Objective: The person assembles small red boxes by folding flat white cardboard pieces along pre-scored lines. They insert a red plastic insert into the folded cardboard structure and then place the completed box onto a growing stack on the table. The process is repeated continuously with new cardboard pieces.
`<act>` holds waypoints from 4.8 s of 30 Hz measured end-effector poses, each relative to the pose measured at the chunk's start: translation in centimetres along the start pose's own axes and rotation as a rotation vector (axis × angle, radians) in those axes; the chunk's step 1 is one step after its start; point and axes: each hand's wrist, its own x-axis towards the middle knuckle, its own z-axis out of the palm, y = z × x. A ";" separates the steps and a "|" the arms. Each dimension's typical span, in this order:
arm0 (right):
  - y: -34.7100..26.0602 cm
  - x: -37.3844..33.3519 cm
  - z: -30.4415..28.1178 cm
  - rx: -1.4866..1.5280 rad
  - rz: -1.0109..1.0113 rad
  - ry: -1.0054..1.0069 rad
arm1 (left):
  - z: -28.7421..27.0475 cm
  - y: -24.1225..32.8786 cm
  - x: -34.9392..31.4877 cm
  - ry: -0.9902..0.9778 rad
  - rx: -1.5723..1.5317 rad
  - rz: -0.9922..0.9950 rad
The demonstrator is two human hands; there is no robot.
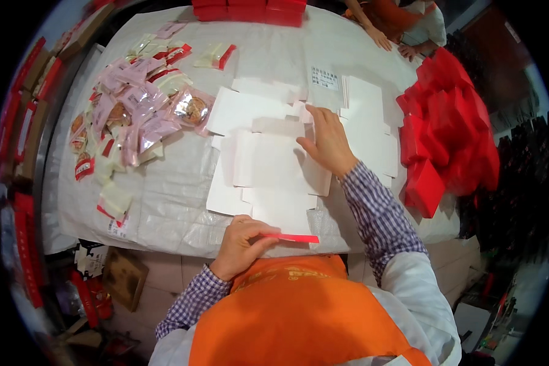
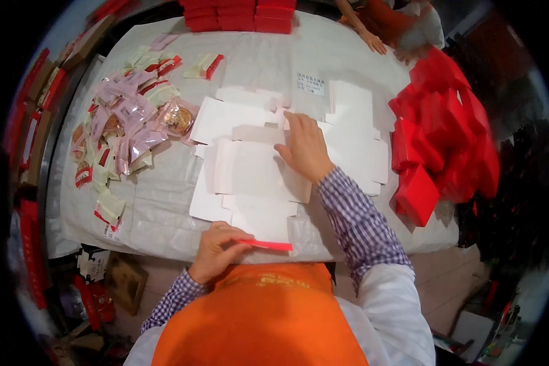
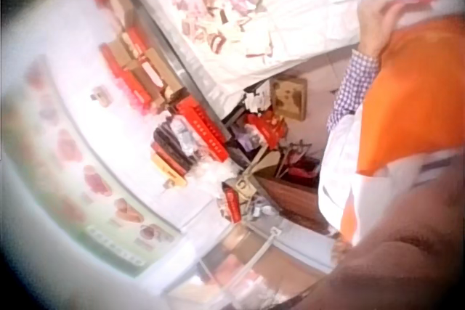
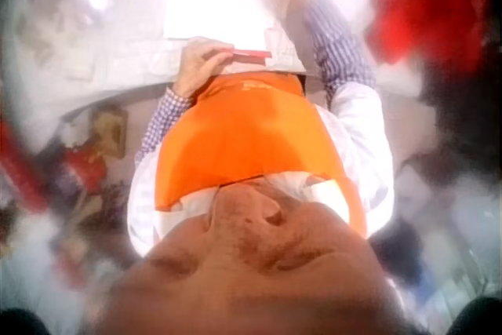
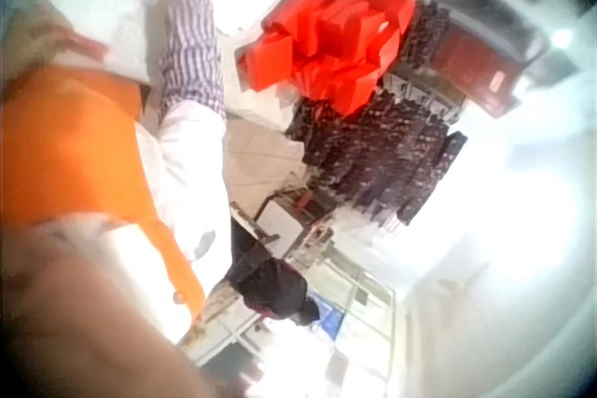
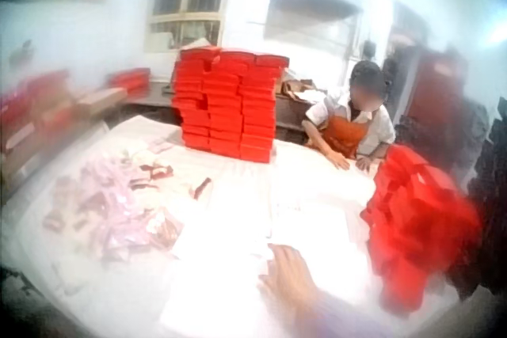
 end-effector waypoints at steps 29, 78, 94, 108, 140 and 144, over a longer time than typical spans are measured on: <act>-11.2 -8.1 -6.7 0.672 0.052 -0.494 | 1.6 3.3 -1.4 0.228 -0.640 -0.432; -11.2 -10.1 -7.0 0.536 -0.185 -0.580 | 2.6 1.3 -3.8 0.201 -0.692 -0.507; -10.8 -8.9 -8.7 0.624 -0.108 -0.836 | 2.5 0.4 -4.2 0.197 -0.618 -0.478; -13.0 -8.9 -10.1 0.301 -0.077 -0.869 | 0.4 2.0 -2.7 0.052 -0.554 -0.389; -12.8 -13.8 -4.6 0.798 0.451 0.116 | 0.4 2.1 -0.6 0.325 0.035 0.221; -12.0 -14.2 -4.9 0.782 0.390 0.090 | -0.3 1.4 0.1 0.266 0.022 0.247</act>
